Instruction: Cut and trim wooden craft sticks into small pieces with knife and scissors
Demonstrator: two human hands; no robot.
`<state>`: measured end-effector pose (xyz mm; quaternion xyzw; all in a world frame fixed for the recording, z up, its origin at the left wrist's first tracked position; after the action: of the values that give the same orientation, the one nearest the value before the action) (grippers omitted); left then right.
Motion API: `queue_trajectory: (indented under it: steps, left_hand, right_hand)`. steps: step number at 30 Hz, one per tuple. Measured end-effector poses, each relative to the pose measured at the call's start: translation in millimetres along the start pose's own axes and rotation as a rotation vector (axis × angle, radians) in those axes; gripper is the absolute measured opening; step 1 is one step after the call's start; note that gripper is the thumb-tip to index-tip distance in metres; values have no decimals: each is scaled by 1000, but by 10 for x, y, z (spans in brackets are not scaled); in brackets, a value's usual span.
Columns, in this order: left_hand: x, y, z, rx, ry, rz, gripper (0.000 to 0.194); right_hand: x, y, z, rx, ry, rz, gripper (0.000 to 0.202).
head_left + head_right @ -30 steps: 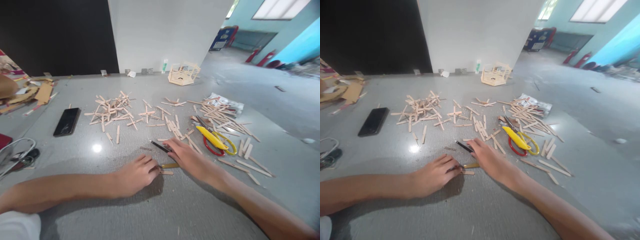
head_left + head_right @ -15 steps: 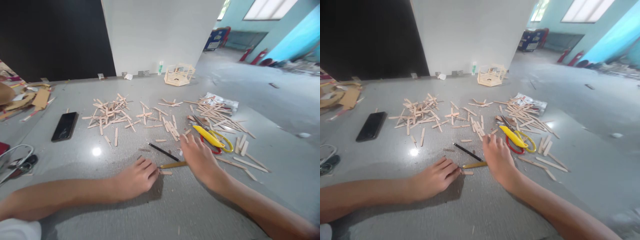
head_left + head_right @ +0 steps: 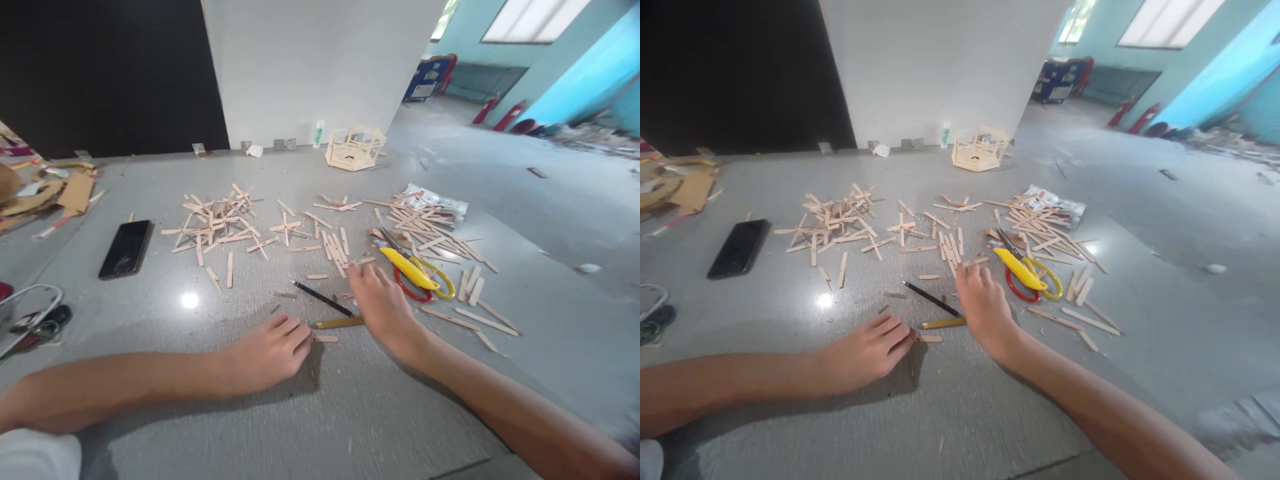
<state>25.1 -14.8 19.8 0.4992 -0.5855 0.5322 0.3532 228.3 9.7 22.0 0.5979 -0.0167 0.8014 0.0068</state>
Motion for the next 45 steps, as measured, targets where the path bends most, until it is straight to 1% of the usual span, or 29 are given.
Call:
queue_trajectory:
  steps: [4,9,12,14,16,18,19,21,23,25,26,28,30,33,37,41,45]
  left_hand:
    - [15,-5,6,3,1,14,17]
    - [-1,0,29,-9,6,-3,13]
    - [-9,3,21,4,6,-38,14]
    - [-9,7,-8,25,43,-100,15]
    - [-11,14,-67,80,114,-197,22]
    - [-15,25,-160,169,179,-285,31]
    - [-15,32,-218,217,201,-314,33]
    - [-9,48,-360,326,260,-345,31]
    - [30,63,-531,461,382,-320,21]
    - [119,74,-709,625,602,-236,17]
    - [183,72,-785,692,736,-174,16]
    - [308,56,-878,771,990,-115,18]
    - [438,34,-931,810,1065,-69,16]
    - [564,16,-949,819,1060,-12,13]
    - [617,24,-940,795,972,54,14]
    - [602,28,-942,776,857,39,19]
    - [520,28,-998,769,731,-10,22]
  right_hand:
    - [47,48,-164,93,-63,20,42]
    - [78,72,-219,133,-101,47,41]
    - [49,62,-227,151,-123,68,40]
    - [35,55,-226,157,-141,84,39]
    - [48,55,-220,165,-161,103,39]
    - [94,64,-214,185,-191,121,33]
    - [128,71,-213,201,-207,128,29]
    - [202,89,-221,251,-261,118,23]
    - [252,106,-243,316,-330,60,24]
    - [256,117,-276,384,-382,-25,28]
    - [242,119,-292,414,-395,-60,29]
    - [203,119,-318,470,-395,-80,28]
    - [161,118,-337,529,-384,-60,25]
    - [118,132,-359,617,-339,-42,26]
    - [141,190,-395,743,-328,-43,31]
    - [212,334,-490,924,-415,-33,28]
    - [237,509,-625,1068,-395,-27,29]
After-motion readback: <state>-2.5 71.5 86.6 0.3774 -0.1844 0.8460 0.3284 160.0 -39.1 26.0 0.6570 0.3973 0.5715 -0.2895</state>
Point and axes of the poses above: each hand's wrist, its own y-axis away from the middle knuckle, its own x-axis out of the back of the hand, z = x × y, the point moved 4 cm from there along -y, towards the middle knuckle, and after that the axes turned 5 degrees about y, right-handed, at the moved point
